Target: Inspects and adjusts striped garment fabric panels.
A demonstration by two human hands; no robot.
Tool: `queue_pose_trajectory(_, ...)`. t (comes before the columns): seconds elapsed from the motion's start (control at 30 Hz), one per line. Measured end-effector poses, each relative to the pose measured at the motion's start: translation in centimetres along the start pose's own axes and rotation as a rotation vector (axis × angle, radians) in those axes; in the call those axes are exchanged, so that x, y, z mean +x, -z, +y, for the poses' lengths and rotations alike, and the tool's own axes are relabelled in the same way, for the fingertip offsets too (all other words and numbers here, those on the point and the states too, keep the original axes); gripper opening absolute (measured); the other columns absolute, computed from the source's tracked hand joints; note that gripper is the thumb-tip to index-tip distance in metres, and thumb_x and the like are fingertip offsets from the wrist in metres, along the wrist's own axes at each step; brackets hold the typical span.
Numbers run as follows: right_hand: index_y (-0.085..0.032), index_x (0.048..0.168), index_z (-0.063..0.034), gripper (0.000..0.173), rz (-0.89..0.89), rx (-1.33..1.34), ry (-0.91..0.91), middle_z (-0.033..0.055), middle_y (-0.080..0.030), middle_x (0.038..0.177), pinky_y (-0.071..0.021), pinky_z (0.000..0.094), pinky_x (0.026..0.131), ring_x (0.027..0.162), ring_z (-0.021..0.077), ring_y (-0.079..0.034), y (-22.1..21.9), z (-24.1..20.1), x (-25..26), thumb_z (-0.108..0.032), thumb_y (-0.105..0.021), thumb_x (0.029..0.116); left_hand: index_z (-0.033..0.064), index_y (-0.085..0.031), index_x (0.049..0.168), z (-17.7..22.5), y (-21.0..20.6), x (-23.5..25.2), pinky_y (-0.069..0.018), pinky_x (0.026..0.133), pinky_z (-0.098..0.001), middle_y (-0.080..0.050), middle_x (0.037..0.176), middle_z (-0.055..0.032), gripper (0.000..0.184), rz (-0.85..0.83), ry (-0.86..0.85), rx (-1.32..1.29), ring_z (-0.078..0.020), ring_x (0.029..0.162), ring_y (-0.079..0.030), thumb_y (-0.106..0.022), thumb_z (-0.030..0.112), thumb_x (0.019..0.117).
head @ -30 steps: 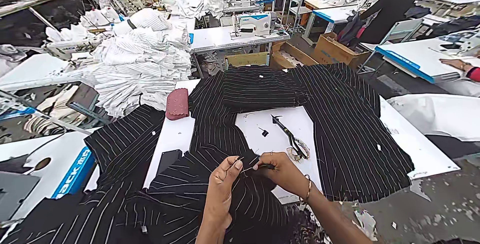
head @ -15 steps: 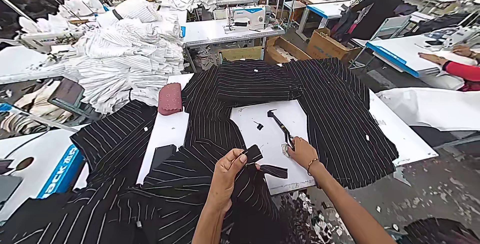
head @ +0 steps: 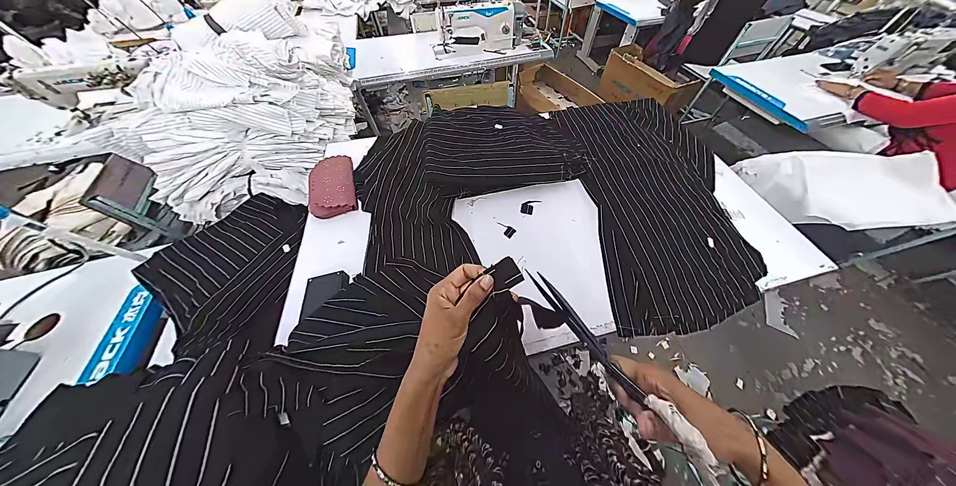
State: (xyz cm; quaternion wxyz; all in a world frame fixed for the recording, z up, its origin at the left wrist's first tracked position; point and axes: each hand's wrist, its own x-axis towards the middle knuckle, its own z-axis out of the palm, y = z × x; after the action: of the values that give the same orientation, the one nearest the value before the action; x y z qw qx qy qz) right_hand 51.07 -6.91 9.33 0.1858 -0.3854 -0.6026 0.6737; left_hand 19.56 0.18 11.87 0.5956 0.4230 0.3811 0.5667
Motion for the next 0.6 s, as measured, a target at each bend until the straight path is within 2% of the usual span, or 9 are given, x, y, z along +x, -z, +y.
queue_pose_trajectory(0.07, -0.054, 0.099, -0.0167, 0.061, -0.012, -0.113, -0.058, -0.0151, -0.048, 0.069, -0.0389, 0.0135, 0.053, 0.057, -0.0066, -0.045, -0.3, -0.9, -0.4, -0.071, -0.072, 0.0801, 0.0068, -0.068, 0.097, 0.0, -0.2, -0.3, -0.0601, 0.072, -0.0217, -0.074, 0.081, 0.0038, 0.017, -0.039, -0.012, 0.039, -0.0048, 0.075, -0.072, -0.052, 0.001, 0.0992)
queue_pose_trajectory(0.17, -0.054, 0.101, -0.0147, 0.058, 0.014, -0.236, -0.11, -0.0135, -0.049, 0.071, -0.0416, 0.0168, 0.057, 0.06, -0.0046, -0.049, -0.8, -2.6, 0.0, -0.064, -0.076, 0.0793, 0.0084, -0.069, 0.096, 0.1, -0.8, -1.0, -0.0543, 0.068, -0.0148, -0.071, 0.077, 0.0103, 0.013, -0.041, -0.062, 0.132, 0.0031, 0.072, -0.066, -0.059, 0.0, 0.0961)
queue_pose_trajectory(0.23, -0.055, 0.103, -0.0137, 0.058, 0.024, -0.283, -0.104, -0.0123, -0.05, 0.071, -0.0427, 0.0174, 0.058, 0.061, -0.0041, -0.05, -1.2, -3.2, 0.4, -0.063, -0.077, 0.0796, 0.0069, -0.069, 0.096, 0.3, -1.1, -1.5, -0.0521, 0.065, -0.013, -0.07, 0.076, 0.0107, 0.009, 0.01, -0.108, 0.211, 0.0043, 0.069, -0.064, -0.062, 0.002, 0.0953)
queue_pose_trajectory(0.3, -0.056, 0.102, -0.0116, 0.059, 0.032, -0.322, -0.05, -0.0107, -0.049, 0.069, -0.0406, 0.0186, 0.056, 0.059, -0.0027, -0.048, -1.5, -2.9, 0.7, -0.063, -0.075, 0.0817, 0.0065, -0.068, 0.098, 0.4, -1.2, -1.9, -0.0503, 0.063, -0.0123, -0.069, 0.075, 0.0116, 0.006, 0.064, -0.164, 0.282, 0.005, 0.067, -0.062, -0.063, 0.005, 0.0957)
queue_pose_trajectory(0.4, -0.058, 0.1, -0.01, 0.052, 0.063, -0.34, -0.021, -0.0091, -0.049, 0.069, -0.04, 0.0197, 0.056, 0.06, -0.0016, -0.047, -2.3, -2.3, 0.8, -0.056, -0.076, 0.0846, 0.0069, -0.068, 0.099, 0.6, -1.2, -2.4, -0.0494, 0.062, -0.0112, -0.068, 0.074, 0.0126, 0.006, 0.128, -0.203, 0.322, 0.0065, 0.066, -0.061, -0.063, 0.006, 0.0958)
queue_pose_trajectory(0.6, -0.06, 0.09, -0.0104, 0.039, 0.158, -0.29, 0.012, -0.0099, -0.052, 0.063, -0.0381, 0.0176, 0.053, 0.055, -0.0041, -0.047, -3.7, -0.9, 0.9, -0.047, -0.076, 0.0888, 0.0064, -0.067, 0.099, 0.4, -1.2, -2.4, -0.0488, 0.062, -0.0113, -0.067, 0.074, 0.0119, 0.006, 0.14, -0.2, 0.314, 0.0058, 0.066, -0.06, -0.062, 0.005, 0.0962)
